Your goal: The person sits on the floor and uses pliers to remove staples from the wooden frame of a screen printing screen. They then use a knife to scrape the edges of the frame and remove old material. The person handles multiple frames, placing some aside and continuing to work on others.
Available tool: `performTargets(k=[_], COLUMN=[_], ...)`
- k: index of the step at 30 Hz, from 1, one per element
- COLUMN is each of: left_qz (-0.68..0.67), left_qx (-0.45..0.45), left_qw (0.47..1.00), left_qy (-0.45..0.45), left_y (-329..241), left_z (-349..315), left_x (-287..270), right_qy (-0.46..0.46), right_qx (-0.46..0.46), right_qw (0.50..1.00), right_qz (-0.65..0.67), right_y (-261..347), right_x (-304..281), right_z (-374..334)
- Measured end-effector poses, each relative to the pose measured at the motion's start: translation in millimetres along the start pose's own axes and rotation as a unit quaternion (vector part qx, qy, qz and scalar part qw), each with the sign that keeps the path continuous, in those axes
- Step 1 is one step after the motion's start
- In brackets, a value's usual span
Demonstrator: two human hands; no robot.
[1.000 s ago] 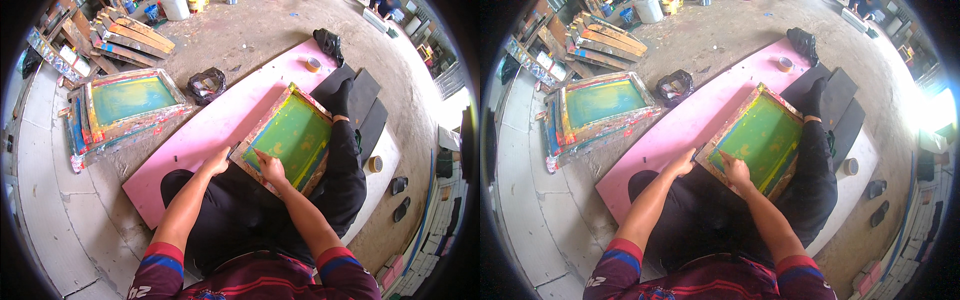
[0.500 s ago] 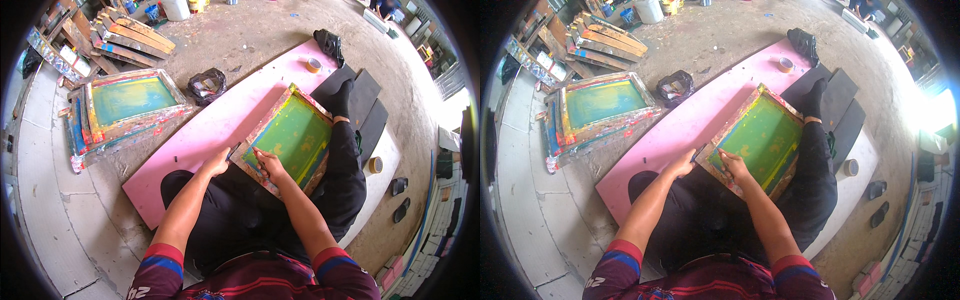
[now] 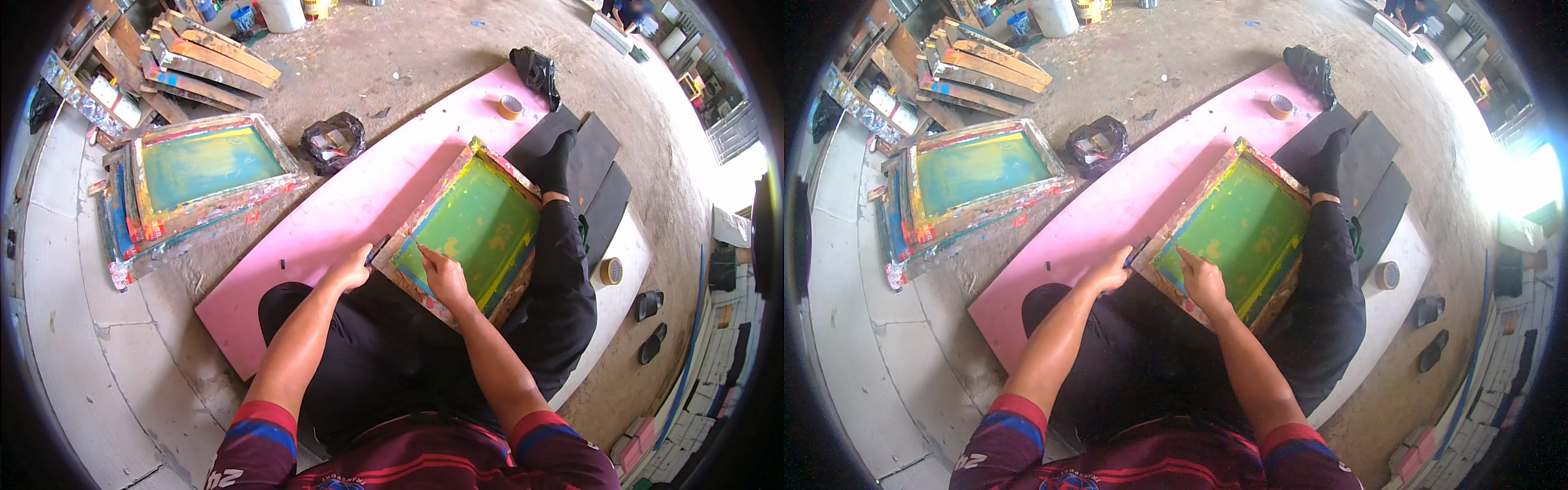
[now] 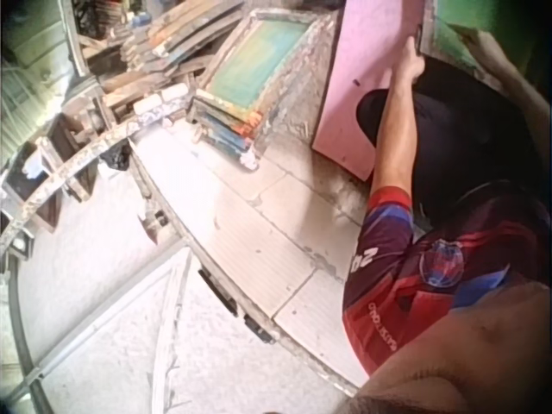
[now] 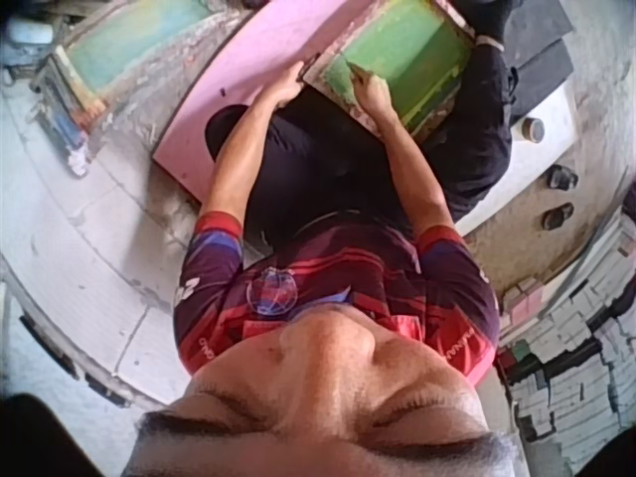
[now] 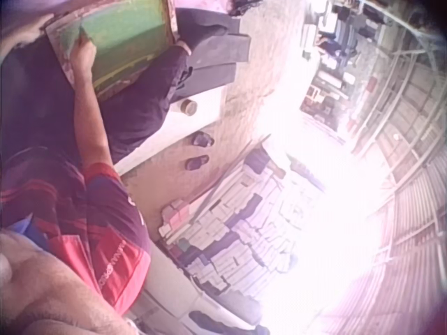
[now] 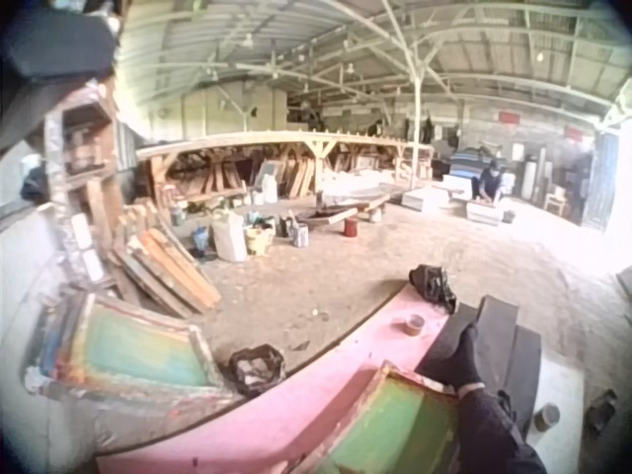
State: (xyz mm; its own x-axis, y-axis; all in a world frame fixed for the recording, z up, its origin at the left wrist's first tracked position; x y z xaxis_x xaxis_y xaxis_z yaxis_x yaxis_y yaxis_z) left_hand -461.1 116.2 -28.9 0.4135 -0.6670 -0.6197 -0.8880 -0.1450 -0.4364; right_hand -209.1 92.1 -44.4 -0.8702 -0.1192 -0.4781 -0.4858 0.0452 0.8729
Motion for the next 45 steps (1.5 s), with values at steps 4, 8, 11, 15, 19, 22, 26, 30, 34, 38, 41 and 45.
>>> performTargets(k=[4, 8, 11, 15, 19, 22, 26, 30, 34, 38, 41, 45], left_qz=[0.009, 0.013, 0.032, 0.024, 0.029, 0.057, 0.053, 0.072, 0.066, 0.078, 0.119, 0.069], left_qx=[-0.005, 0.005, 0.02, 0.032, 0.036, 0.033, 0.049, 0.063, 0.021, 0.053, 0.087, 0.057], left_qw=[1.0, 1.0, 0.999, 0.999, 0.999, 0.998, 0.995, 0.993, 0.997, 0.992, 0.979, 0.991], left_qy=[-0.007, -0.019, -0.024, -0.033, -0.024, -0.01, -0.062, -0.069, -0.029, -0.087, -0.142, -0.099], left_y=[2, 14, 21, 23, 16, 4, 29, 28, 14, 26, 22, 21], left_z=[0, 12, 20, 22, 19, 11, 30, 33, 24, 29, 25, 21], left_x=[-1, 10, 15, 18, 15, 4, 27, 27, 16, 22, 21, 23], right_qy=[-0.002, 0.039, 0.052, 0.056, 0.067, 0.064, 0.07, 0.052, 0.034, 0.063, 0.048, 0.048], right_qx=[0.012, 0.03, 0.048, 0.076, 0.106, 0.099, 0.119, 0.127, 0.109, 0.096, 0.066, 0.07], right_qw=[0.999, 0.994, 0.991, 0.983, 0.969, 0.984, 0.979, 0.985, 0.993, 0.99, 0.995, 0.991], right_qz=[-0.043, -0.099, -0.117, -0.157, -0.212, -0.136, -0.148, -0.106, -0.041, -0.075, -0.059, -0.103], right_y=[13, 16, 34, 47, 55, 51, 57, 49, 40, 45, 42, 67], right_x=[2, 3, 3, 5, 11, 7, 16, 15, 13, 21, 28, 9], right_z=[-1, 2, 3, 4, 7, 9, 4, 6, 9, 21, 34, 13])
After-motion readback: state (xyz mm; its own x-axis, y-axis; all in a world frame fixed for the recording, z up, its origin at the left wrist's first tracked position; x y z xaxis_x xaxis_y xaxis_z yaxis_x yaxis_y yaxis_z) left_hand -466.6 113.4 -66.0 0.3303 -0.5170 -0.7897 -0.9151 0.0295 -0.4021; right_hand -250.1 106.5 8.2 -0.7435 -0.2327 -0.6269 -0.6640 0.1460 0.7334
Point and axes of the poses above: each hand's wrist, its own z-axis towards the middle knuckle, its own x-axis out of the palm, y = z × x, the point moved 3 cm from there along z, towards the middle knuckle, and after that the axes turned 12 degrees about z, right-handed, at the moved point
